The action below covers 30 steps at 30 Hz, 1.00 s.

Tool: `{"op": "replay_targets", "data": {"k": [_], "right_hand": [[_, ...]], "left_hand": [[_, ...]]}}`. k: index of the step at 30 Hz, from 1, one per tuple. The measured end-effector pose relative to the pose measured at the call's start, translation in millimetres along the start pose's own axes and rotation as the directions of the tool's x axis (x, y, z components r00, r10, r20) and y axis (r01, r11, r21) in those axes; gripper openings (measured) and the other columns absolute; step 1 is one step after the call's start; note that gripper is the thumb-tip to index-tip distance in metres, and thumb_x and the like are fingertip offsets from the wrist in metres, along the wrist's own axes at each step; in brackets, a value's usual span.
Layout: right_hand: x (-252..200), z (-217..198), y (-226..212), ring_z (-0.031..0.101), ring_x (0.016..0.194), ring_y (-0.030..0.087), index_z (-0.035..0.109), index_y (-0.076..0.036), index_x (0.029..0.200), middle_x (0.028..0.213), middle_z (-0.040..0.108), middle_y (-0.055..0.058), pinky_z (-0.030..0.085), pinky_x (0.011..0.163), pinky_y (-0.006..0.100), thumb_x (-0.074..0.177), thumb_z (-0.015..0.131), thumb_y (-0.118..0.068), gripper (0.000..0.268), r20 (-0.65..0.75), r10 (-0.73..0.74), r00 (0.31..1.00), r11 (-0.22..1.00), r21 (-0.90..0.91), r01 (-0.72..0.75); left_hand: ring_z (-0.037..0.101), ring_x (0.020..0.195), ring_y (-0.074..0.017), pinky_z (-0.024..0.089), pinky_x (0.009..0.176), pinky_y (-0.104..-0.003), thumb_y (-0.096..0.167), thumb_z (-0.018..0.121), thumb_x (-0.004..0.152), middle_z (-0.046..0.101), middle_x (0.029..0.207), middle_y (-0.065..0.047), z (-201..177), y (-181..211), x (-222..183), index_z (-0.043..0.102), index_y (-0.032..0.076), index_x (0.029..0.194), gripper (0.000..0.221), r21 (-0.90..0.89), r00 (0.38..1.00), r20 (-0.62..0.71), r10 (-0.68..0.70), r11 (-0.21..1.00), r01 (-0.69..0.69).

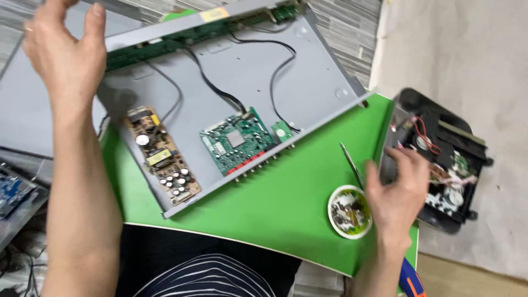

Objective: Disassembling and inspecting internal components of an electronic device using a screwdriver

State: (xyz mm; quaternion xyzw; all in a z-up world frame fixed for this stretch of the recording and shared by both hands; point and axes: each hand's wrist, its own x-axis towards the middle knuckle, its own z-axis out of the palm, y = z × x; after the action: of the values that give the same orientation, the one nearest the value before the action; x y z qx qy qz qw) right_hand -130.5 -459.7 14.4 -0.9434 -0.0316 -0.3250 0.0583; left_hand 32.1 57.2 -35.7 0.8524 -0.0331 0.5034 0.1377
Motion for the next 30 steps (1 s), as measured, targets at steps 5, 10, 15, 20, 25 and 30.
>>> {"op": "replay_targets", "data": {"k": [5,10,15,20,25,30], "right_hand": [[46,4,-69,0.053,0.13,0.044,0.058,0.0,0.138,0.15,0.046,0.026,0.048,0.101,0.051,0.074,0.084,-0.02,0.072,0.295,-0.09,0.951,0.987,0.156,0.045],[57,17,-91,0.046,0.135,0.056,0.048,0.001,0.149,0.163,0.018,0.036,0.048,0.099,0.061,0.074,0.084,-0.026,0.087,0.416,-0.041,0.909,0.972,0.229,-0.061],[58,18,-109,0.074,0.076,0.048,0.014,0.01,0.163,0.085,0.068,0.041,0.059,0.083,0.065,0.097,0.067,-0.023,0.091,0.576,0.201,0.792,0.933,0.133,-0.334],[55,28,-113,0.068,0.053,0.041,0.02,-0.006,0.166,0.1,0.071,0.034,0.056,0.052,0.051,0.087,0.066,-0.011,0.091,0.608,0.183,0.773,0.951,0.09,-0.297],[54,27,-113,0.066,0.053,0.033,0.044,-0.012,0.154,0.08,0.073,0.022,0.054,0.052,0.049,0.082,0.066,-0.003,0.075,0.607,0.19,0.772,0.93,0.14,-0.34],[52,29,-103,0.055,0.042,0.023,0.056,-0.009,0.136,0.052,0.058,0.007,0.043,0.042,0.04,0.08,0.069,-0.009,0.057,0.64,0.165,0.751,0.904,0.207,-0.374]], "left_hand": [[0.077,0.094,-0.0339,0.059,0.079,-0.045,0.036,0.061,0.119,0.079,0.106,-0.022,38,-34,-19,0.075,-0.007,0.12,0.046,-0.201,0.915,0.201,-0.35,0.899,0.388],[0.08,0.088,-0.0141,0.063,0.08,-0.029,0.066,0.048,0.101,0.08,0.092,-0.007,50,-38,-16,0.076,0.002,0.115,0.071,-0.461,0.659,0.402,-0.636,0.482,0.746],[0.086,0.088,-0.0193,0.07,0.075,-0.031,0.082,0.048,0.061,0.083,0.098,-0.01,29,-21,-2,0.075,0.007,0.119,0.099,-0.478,0.362,0.637,-0.681,0.02,0.878],[0.082,0.096,-0.0269,0.066,0.077,-0.044,0.084,0.046,0.064,0.078,0.11,-0.013,37,-32,-11,0.068,0.006,0.129,0.105,-0.487,0.384,0.681,-0.623,0.007,0.873],[0.064,0.12,-0.0455,0.052,0.088,-0.056,0.085,0.04,0.066,0.068,0.127,-0.026,40,-30,-14,0.073,0.01,0.123,0.101,-0.467,0.428,0.713,-0.556,0.079,0.881],[0.073,0.096,-0.0229,0.052,0.084,-0.044,0.1,0.053,0.073,0.075,0.101,-0.006,40,-41,-17,0.08,0.01,0.112,0.102,-0.586,0.665,0.496,-0.559,0.35,0.731]]}}
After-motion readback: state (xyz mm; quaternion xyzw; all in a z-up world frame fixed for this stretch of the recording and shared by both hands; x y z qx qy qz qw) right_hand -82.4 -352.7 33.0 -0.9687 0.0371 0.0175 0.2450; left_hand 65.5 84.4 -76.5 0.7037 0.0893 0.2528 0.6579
